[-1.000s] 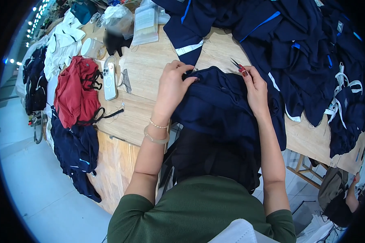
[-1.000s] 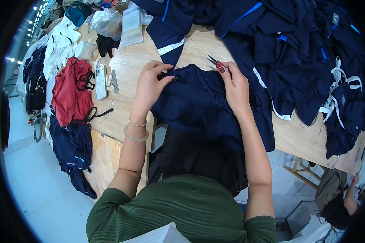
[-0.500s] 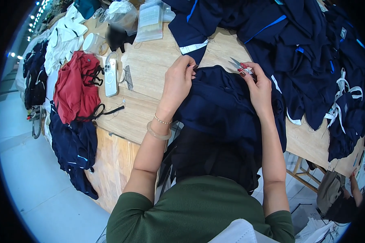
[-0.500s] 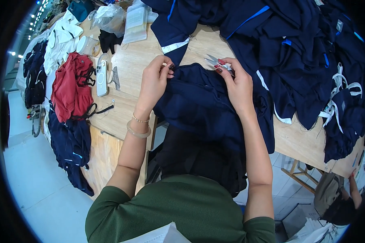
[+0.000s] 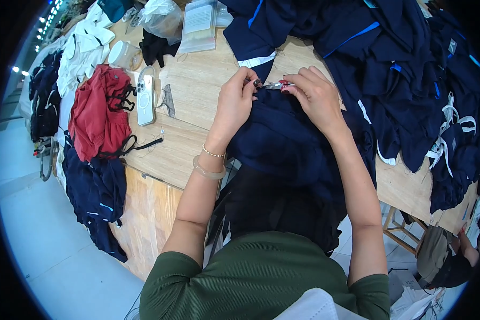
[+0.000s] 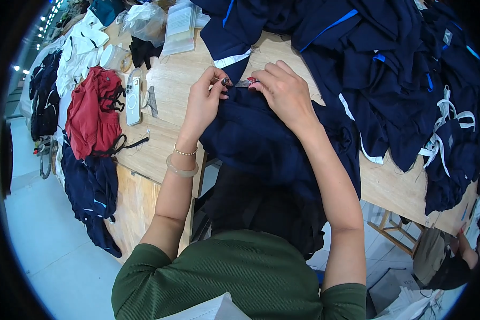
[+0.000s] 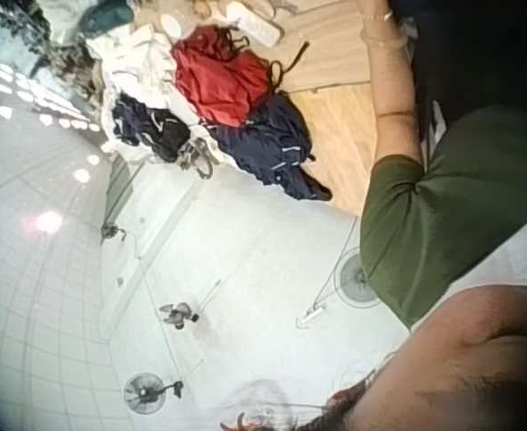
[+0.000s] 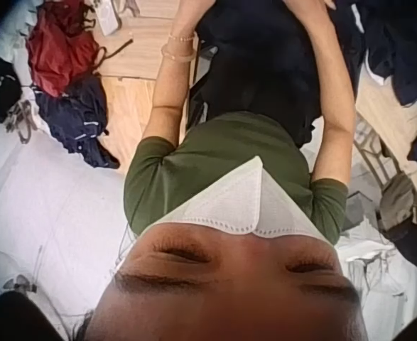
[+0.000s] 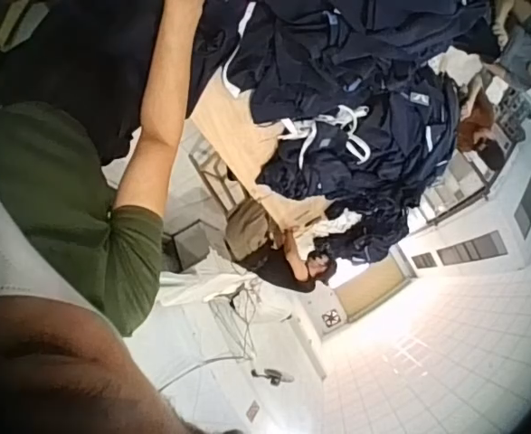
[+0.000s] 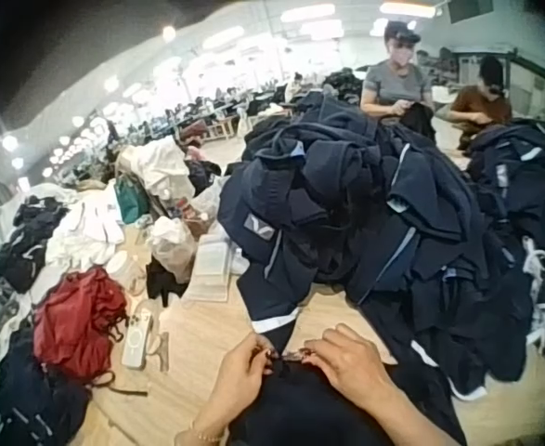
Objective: Trimming loose threads from blue athletic trousers using a pair of snips.
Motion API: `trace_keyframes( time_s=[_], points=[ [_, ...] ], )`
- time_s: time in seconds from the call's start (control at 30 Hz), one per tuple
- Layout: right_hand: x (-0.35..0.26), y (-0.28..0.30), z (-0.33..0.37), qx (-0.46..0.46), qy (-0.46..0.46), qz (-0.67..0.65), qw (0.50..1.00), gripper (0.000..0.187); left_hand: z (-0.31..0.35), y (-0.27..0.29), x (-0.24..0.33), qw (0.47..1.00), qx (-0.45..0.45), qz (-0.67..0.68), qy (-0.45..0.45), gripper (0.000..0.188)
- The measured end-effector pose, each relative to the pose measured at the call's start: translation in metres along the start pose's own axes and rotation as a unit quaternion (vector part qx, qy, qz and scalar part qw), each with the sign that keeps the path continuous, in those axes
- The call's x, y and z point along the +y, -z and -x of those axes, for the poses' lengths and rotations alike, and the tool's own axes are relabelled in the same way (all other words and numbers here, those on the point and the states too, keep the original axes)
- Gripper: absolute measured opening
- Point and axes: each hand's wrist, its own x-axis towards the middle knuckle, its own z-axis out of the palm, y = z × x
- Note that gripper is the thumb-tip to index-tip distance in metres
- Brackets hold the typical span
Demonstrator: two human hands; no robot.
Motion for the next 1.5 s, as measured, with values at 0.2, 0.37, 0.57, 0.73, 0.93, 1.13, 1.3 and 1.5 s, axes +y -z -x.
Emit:
trace_keyframes(
  time_s=[0.2, 0.37, 0.57, 0.73, 0.93, 1.13, 1.3, 1.5],
  points=[
    [0.002, -0.007, -0.001, -0.01, 0.007, -0.011, 1.0, 0.016, -0.001, 0.001, 0.0, 1.0, -0.002, 0.014, 0.006, 0.008],
    [0.002, -0.009, -0.001, -0.014, 0.014, -0.01, 1.0, 0.015, -0.001, 0.0, 0.0, 1.0, -0.004, 0.009, 0.004, 0.008],
    [0.001, -0.009, -0.001, -0.011, 0.005, -0.016, 1.0, 0.014, -0.003, -0.001, -0.003, 0.999, 0.025, 0.044, -0.007, 0.006],
    [0.002, -0.011, -0.001, -0.013, 0.015, -0.006, 1.0, 0.015, -0.003, -0.002, -0.002, 0.999, 0.02, 0.044, -0.008, 0.006],
    [-0.002, -0.011, -0.003, -0.021, 0.02, -0.006, 1.0, 0.014, -0.002, -0.001, -0.001, 0.999, 0.02, 0.041, -0.015, 0.005],
    [0.003, -0.009, -0.001, 0.001, -0.015, -0.039, 0.999, 0.014, -0.003, 0.002, 0.001, 0.984, 0.098, 0.151, 0.003, 0.008],
    [0.008, 0.009, 0.008, 0.071, -0.15, -0.175, 0.97, 0.017, -0.015, 0.042, -0.016, 0.926, 0.327, 0.183, -0.037, 0.012],
    [0.016, 0.031, 0.027, 0.176, -0.266, -0.305, 0.897, 0.02, -0.013, 0.056, -0.029, 0.883, 0.447, -0.136, -0.048, 0.041]
  ],
)
